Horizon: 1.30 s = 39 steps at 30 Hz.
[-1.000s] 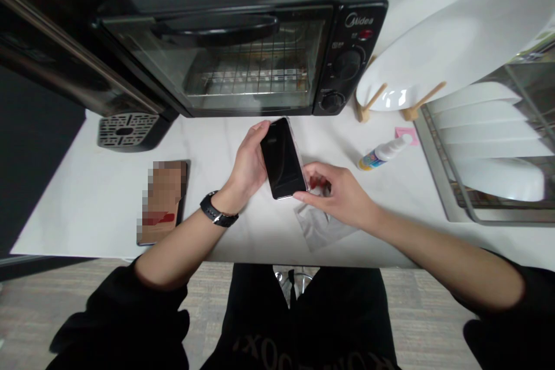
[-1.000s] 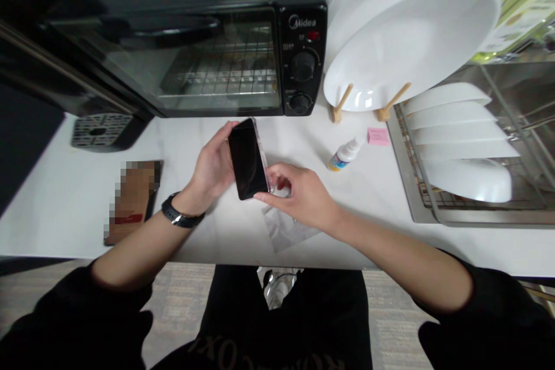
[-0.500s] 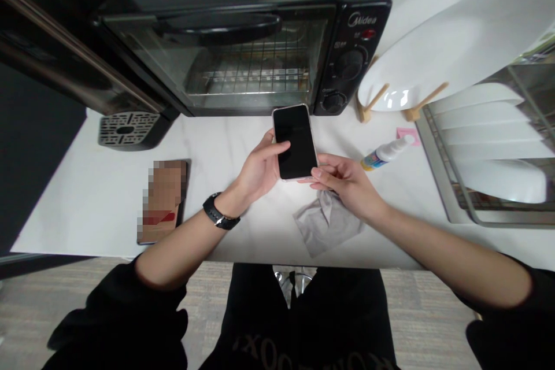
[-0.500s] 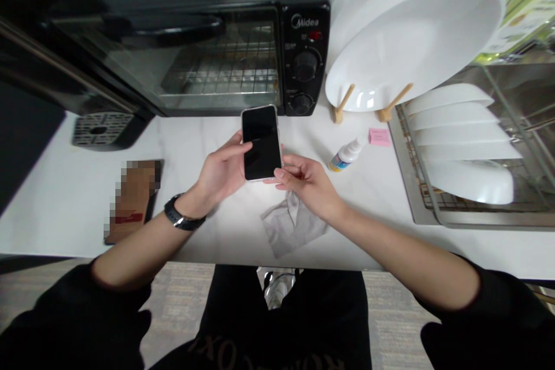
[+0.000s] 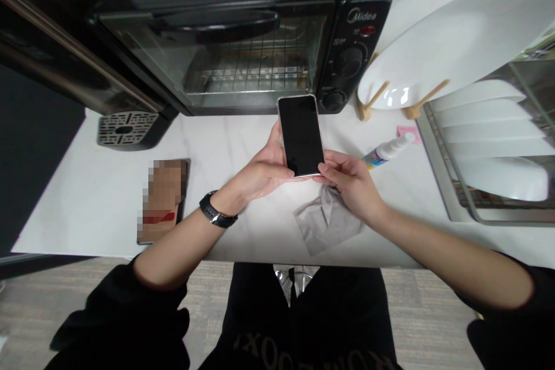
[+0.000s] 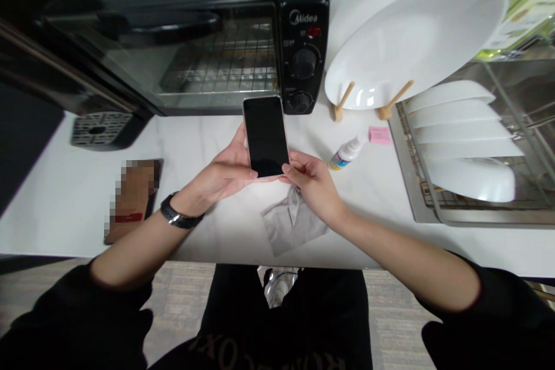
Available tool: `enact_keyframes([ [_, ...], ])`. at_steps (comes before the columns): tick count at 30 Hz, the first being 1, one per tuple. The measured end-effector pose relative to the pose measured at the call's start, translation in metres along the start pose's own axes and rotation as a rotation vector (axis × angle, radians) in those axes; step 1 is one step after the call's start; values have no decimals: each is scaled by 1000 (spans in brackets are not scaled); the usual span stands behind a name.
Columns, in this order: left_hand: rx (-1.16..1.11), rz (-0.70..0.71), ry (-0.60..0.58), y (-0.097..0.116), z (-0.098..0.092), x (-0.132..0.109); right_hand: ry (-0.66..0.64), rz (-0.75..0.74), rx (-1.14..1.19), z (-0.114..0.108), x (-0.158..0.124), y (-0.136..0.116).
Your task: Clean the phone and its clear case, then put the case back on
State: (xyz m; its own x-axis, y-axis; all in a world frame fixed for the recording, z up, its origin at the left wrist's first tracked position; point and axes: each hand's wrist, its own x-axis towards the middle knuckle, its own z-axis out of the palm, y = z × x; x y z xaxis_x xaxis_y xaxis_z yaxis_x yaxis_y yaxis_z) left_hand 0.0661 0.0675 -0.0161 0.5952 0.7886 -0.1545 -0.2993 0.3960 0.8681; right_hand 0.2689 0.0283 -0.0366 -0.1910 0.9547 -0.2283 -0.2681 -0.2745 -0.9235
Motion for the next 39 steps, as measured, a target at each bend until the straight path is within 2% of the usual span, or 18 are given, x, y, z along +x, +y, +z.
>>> enact_keyframes([
  [8,-137,62,-20,-4,-1,-2,-4,-28,-12,-1,-2,-2],
  [12,-202,64,98,1,5,-1,-100,-38,-29,1,-7,-1],
  [15,-304,25,166,4,11,1,-220,-85,-227,2,-12,-4],
  [17,-368,24,199,4,15,1,-210,-249,-528,1,-15,-10],
  [20,-443,49,243,6,19,0,-105,-634,-1034,-6,-17,-25],
  [21,-458,46,249,6,20,0,-130,-719,-1146,-10,-17,-31],
  [23,-477,26,255,6,20,-1,-311,-743,-1302,-17,-15,-40],
  [26,-504,-10,253,2,18,0,-628,-586,-1441,-23,-12,-46],
  [28,-523,-46,243,-1,17,0,-750,-509,-1445,-23,-12,-44],
  [30,-543,-92,235,-3,17,0,-798,-547,-1386,-20,-14,-41],
  [32,-554,-131,230,-5,18,0,-732,-729,-1265,-17,-16,-38],
  [34,-552,-163,215,-7,20,0,-560,-964,-1129,-14,-18,-37],
  [36,-548,-201,178,-8,24,1,-349,-1152,-1118,-14,-18,-35],
  [38,-562,-233,142,-8,28,1,-219,-1245,-1209,-14,-15,-30],
  [39,-575,-240,135,-8,30,1,-203,-1256,-1246,-14,-14,-27],
])
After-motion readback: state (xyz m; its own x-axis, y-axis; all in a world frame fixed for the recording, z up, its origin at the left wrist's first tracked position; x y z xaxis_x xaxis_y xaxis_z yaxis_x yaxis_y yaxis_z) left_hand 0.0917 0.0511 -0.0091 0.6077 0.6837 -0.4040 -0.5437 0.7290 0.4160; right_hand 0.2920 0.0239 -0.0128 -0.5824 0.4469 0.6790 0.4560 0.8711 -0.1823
